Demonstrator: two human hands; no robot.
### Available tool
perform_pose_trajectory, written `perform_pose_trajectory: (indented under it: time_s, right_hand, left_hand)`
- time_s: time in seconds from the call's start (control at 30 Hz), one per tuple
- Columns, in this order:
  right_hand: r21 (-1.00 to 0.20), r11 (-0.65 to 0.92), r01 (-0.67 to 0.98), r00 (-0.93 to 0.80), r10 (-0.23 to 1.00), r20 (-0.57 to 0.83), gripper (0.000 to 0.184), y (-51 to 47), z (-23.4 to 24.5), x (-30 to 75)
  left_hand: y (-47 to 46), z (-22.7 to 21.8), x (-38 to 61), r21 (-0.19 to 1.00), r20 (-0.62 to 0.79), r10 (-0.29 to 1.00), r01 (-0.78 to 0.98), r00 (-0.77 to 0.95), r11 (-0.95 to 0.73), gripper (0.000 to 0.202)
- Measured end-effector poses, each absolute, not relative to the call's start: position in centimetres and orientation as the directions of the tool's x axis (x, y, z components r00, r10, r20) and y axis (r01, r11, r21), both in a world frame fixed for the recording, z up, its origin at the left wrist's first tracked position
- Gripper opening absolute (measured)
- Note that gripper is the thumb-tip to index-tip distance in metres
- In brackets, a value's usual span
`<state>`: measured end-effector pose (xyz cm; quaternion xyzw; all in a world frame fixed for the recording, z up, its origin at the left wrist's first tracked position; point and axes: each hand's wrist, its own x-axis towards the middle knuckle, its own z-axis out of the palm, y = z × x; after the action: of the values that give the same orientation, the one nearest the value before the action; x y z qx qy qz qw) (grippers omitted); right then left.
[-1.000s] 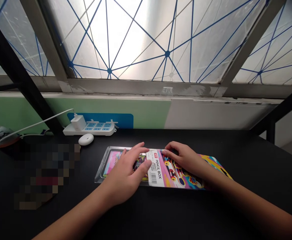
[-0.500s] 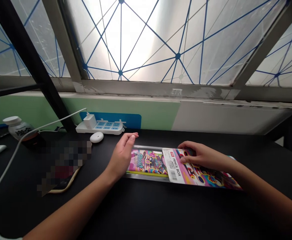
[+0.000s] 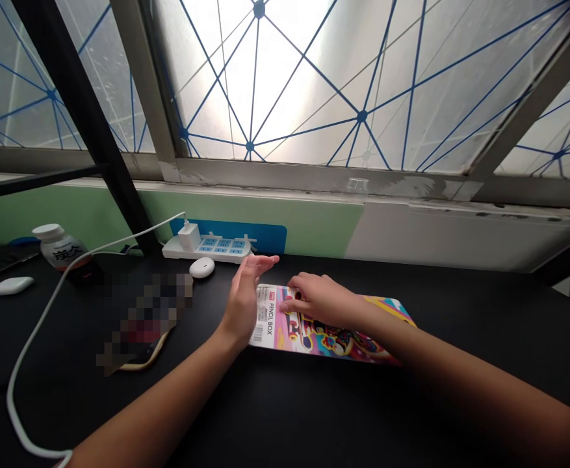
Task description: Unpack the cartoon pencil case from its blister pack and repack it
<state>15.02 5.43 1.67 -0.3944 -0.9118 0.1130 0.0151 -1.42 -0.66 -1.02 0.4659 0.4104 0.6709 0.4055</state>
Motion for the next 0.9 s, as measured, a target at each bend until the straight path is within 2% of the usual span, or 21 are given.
perform_pose_trajectory:
  time_s: [0.13,0.27,0.3,0.37,0.47,0.57,0.67,0.73,0.8,0.9]
  right_hand:
    - [-0.173,0.661,0.730,-0.672,0.741,-0.003,0.044,4.6,1.5,12.8]
    - [-0.172,0.621,0.765,-0.627,0.778,0.023,0.052,4.9,1.4,16.5]
    - [-0.193,0.600,0.776,-0.611,0.792,0.008,0.053,5.1,1.5,18.1]
    - [-0.261,0.518,0.815,-0.544,0.839,-0.033,0.055,5.5,1.4,21.4]
    - [-0.341,0.426,0.838,-0.478,0.875,-0.080,0.051,5.8,1.0,24.8]
    - [-0.339,0.424,0.840,-0.451,0.893,0.000,0.047,5.7,0.3,25.6]
    - [-0.271,0.522,0.809,-0.467,0.850,0.242,0.040,4.9,0.1,25.1]
    - [-0.176,0.592,0.787,-0.480,0.766,0.428,0.037,4.0,0.5,24.7]
    - [-0.045,0.645,0.763,-0.517,0.650,0.557,0.032,2.7,1.1,24.5]
    - [0.133,0.707,0.695,-0.628,0.506,0.592,0.018,0.2,2.1,24.2]
  left_hand:
    - [-0.6,-0.9,-1.6,0.949,0.228,0.937,-0.154,-0.263,-0.274,0.042]
    - [-0.2,-0.8,-2.1,0.990,0.085,0.956,-0.082,-0.280,-0.113,0.019]
    - [-0.1,-0.9,-2.2,0.996,0.028,0.963,-0.072,-0.268,-0.049,0.020]
    - [0.2,-1.3,-2.4,0.998,-0.051,0.973,-0.055,-0.224,0.039,0.037]
    - [0.4,-2.1,-2.4,0.996,-0.067,0.985,-0.073,-0.157,0.056,0.059]
    - [0.5,-2.5,-2.2,0.989,-0.066,0.984,-0.139,-0.164,0.043,0.056]
    - [0.4,-1.9,-2.2,0.981,-0.022,0.969,-0.190,-0.244,-0.026,0.038]
    - [0.2,-1.1,-2.2,0.960,0.041,0.965,-0.257,-0.258,-0.110,0.025]
    - [-0.1,-0.3,-2.4,0.934,0.102,0.966,-0.310,-0.239,-0.176,0.034]
    - [-0.4,1.0,-3.2,0.940,0.139,0.978,-0.291,-0.158,-0.180,0.056]
